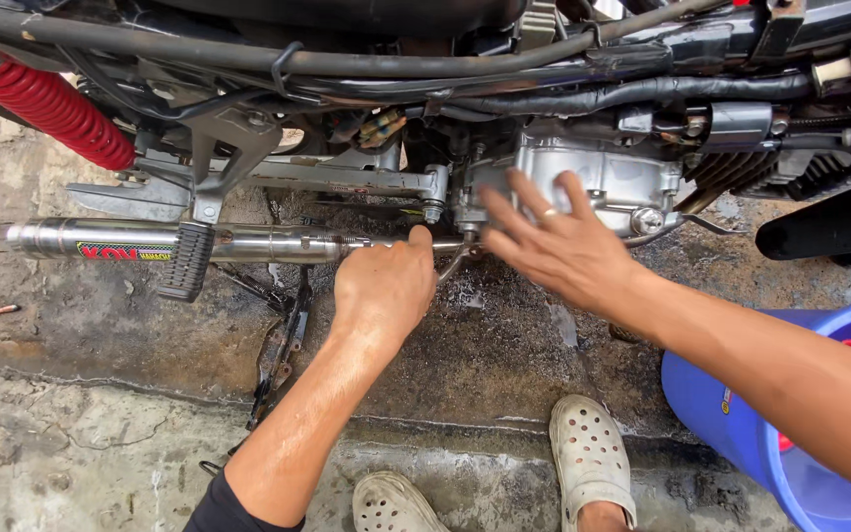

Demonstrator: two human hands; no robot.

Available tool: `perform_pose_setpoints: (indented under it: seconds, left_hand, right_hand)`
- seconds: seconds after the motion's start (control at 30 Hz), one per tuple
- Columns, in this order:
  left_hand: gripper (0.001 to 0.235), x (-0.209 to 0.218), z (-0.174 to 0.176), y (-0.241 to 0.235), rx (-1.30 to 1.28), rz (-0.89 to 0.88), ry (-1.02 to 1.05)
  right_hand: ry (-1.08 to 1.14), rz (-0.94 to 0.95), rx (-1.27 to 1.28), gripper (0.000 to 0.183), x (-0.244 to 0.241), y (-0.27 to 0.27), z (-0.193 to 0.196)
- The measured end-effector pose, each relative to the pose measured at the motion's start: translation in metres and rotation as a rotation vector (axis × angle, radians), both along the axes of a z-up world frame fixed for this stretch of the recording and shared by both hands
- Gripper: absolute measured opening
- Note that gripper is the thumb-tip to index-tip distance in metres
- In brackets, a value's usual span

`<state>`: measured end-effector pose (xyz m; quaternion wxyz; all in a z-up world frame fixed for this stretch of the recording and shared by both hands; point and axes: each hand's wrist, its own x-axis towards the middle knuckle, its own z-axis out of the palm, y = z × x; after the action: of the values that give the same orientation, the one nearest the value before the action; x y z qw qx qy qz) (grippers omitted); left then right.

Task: The person scrubs the engine casing and exhaust pipe of a motorcycle using a small brush and water. They repeatedly dip the brush into a blue bucket to wet it and scrub various parts of the engine block and exhaust system.

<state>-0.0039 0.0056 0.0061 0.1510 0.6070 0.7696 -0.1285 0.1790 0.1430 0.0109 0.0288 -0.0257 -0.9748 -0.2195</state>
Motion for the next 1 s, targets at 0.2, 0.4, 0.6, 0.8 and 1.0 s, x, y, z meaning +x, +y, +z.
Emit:
perform_pose_setpoints:
  seconds: [0.2,0.4,0.6,0.8,1.0]
  left_hand:
    - [0.017,-0.005,-0.010,0.006,-0.002,0.023,-0.061]
    - [0.016,-0.001,-0.014,0.005,-0.060,0.041,0.035]
    - [0.015,0.002,-0.003,0.008,-0.129,0.067,0.011]
    - [0.018,0.002,0.001,0.008,-0.157,0.064,-0.006]
    - [0.012,0.002,-0.011,0.006,-0.125,0.066,0.026]
  right_hand:
    - [0.051,0.010,0.063,0.059,0.001,0.001,-0.002]
    - [0.003,0.047,-0.047,0.129,0.021,0.021,-0.005]
    - [0.001,0.122,0.126,0.120,-0.010,0.014,-0.031]
    - [0.090,0.016,0.008,0.123,0.031,0.025,-0.009]
    - [-0.032,0.112,0.180,0.109,-0.024,0.009,-0.032]
